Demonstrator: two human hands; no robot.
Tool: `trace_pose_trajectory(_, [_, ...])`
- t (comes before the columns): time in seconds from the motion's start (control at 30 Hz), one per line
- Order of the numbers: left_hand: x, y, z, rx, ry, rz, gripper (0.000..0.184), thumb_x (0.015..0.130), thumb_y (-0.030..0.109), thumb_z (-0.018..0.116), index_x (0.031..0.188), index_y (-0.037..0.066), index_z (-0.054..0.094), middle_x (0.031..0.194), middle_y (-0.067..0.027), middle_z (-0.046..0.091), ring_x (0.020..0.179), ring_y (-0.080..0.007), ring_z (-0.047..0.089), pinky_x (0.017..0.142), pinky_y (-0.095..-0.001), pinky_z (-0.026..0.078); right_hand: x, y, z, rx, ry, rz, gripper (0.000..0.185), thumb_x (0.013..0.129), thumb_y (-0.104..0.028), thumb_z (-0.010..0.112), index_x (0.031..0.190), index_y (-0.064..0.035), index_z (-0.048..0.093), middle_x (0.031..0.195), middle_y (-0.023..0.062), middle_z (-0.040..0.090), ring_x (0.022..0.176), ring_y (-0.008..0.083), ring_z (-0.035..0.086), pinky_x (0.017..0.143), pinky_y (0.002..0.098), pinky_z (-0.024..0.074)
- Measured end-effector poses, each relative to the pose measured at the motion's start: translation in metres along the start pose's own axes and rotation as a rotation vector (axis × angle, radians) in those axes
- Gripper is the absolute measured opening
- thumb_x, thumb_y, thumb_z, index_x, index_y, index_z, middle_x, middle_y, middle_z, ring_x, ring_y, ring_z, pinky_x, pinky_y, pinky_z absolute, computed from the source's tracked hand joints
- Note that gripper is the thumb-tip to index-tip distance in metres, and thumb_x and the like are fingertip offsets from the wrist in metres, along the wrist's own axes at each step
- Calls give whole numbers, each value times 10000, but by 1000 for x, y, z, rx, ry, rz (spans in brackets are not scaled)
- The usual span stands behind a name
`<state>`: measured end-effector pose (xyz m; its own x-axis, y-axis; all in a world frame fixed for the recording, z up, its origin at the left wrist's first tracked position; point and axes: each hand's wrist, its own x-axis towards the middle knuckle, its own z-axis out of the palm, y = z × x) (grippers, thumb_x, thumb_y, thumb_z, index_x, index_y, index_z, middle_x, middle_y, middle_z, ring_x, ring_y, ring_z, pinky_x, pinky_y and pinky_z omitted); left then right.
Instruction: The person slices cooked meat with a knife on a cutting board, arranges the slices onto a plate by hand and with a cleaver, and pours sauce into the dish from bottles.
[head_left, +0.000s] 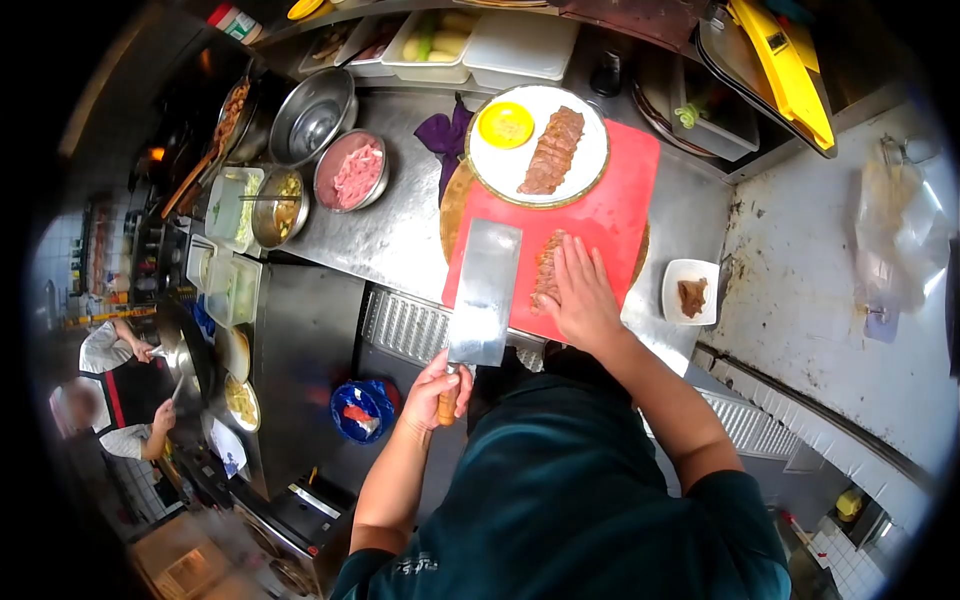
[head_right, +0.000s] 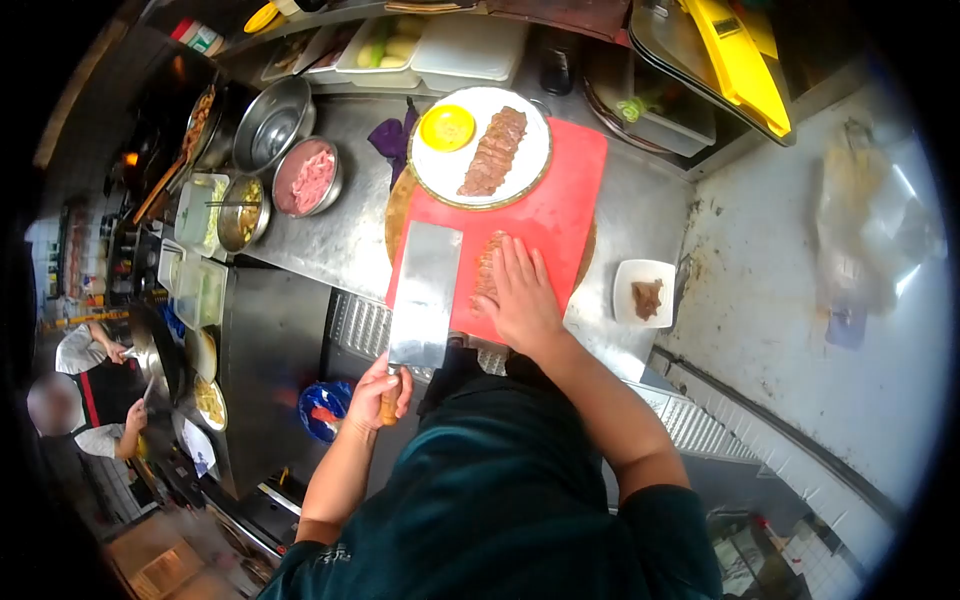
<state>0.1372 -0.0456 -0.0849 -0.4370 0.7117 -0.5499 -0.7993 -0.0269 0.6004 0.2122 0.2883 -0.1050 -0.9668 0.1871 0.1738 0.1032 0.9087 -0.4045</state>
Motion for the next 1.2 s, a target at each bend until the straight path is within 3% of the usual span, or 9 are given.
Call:
trace_pose_trajectory(0.17, [17,-14,-3,-68,-12,-71,596,1010,150,682,1578,99,508,925,-106,647,659,-187,623,491,-314,504,-3,7,5,-12,-44,-26,855,1006,-416,703,1581,140,401,1694,330,357,1597,453,327,1319,582,234])
trace_pose_trajectory(0.57, [41,-9,22,-53,-108,-119,567,1021,105,662,1564,45,512,816,-86,598,553,-174,563,461,-303,462,-4,6,3,0,-65,-3,873,1001,-396,712,1584,157,373,1688,362,339,1605,468,310,1313,603,225])
trace_pose_trajectory(0.77, [39,37,50,46,-89,-115,606,1010,71,656,1593,44,491,804,-88,578,549,-169,546,445,-300,450,10,7,-13,17,46,29,878,1006,-395,705,1600,146,352,1702,357,316,1612,474,291,1313,620,210])
trace_pose_trajectory(0.93, [102,110,90,142,-135,-57,491,1035,104,675,1509,60,556,817,-51,592,552,-147,562,430,-287,447,89,58,-24,47,219,30,852,1033,-382,668,1640,103,321,1737,318,284,1636,439,261,1318,638,174])
trace_pose_trajectory(1.03, [144,132,101,161,-149,-29,437,1043,92,660,1472,65,580,818,-49,607,553,-137,572,420,-281,445,120,90,-20,66,195,53,815,1092,-375,570,1683,79,240,1771,290,223,1664,411,199,1337,606,98])
trace_pose_trajectory(1.2, [167,139,112,134,-113,-38,379,1042,73,644,1420,60,613,836,-61,636,575,-137,600,410,-277,442,131,112,-15,42,154,64,787,1112,-405,535,1710,14,243,1787,259,205,1671,397,181,1336,610,82])
